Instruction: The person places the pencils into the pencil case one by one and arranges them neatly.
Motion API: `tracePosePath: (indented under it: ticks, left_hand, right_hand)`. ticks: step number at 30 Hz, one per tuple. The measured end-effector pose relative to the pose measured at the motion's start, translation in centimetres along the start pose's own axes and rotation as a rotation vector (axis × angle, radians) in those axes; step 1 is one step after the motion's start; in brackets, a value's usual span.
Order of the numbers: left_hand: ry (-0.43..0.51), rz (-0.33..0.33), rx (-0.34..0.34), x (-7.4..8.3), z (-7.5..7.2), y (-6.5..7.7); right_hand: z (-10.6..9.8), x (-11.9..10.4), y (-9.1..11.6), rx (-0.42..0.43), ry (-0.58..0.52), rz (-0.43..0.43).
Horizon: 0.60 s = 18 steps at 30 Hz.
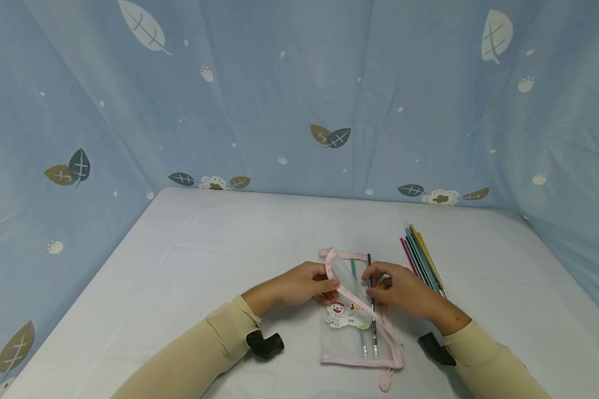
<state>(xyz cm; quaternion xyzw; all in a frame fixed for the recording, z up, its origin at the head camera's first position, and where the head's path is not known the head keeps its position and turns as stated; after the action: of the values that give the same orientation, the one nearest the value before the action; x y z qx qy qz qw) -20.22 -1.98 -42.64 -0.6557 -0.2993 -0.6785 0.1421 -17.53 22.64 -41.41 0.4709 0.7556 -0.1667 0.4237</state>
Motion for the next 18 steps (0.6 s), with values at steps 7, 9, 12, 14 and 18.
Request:
tracePosePath:
  ticks: [7,9,12,14,18]
  left_hand:
    - [0.000,0.001,0.002,-0.08,0.02,-0.01]
    - [0.001,-0.002,0.002,-0.09,0.02,0.01]
    - [-0.004,0.002,0.002,-0.12,0.01,0.05]
    - [-0.009,0.009,0.000,-0.08,0.01,0.03]
    - [-0.015,0.013,-0.006,-0.03,-0.02,0.03]
  right_hand:
    - [0.27,-0.22,0.12,-0.006,0.054,0.006]
    - [0.31,-0.37,0.16,-0.008,0.066,0.005]
    - [0.36,-0.62,0.19,-0.010,0.100,-0.012]
    - [0.31,-0.74,0.20,-0.014,0.121,-0.024]
    - [0.33,-0.87,0.25,-0.024,0.154,-0.027]
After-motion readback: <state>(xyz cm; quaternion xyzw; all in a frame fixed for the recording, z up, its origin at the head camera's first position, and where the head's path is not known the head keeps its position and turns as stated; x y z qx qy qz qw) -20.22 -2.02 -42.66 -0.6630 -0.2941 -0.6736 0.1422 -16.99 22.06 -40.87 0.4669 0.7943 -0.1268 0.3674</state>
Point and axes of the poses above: each hand's wrist, its own y-axis away from the middle knuckle, its own z-axis out of the palm, x = y × z, the point moved 1 cm from there along -y, towards the middle knuckle, and after that the axes turned 7 degrees about -x, right-handed, at the moved point
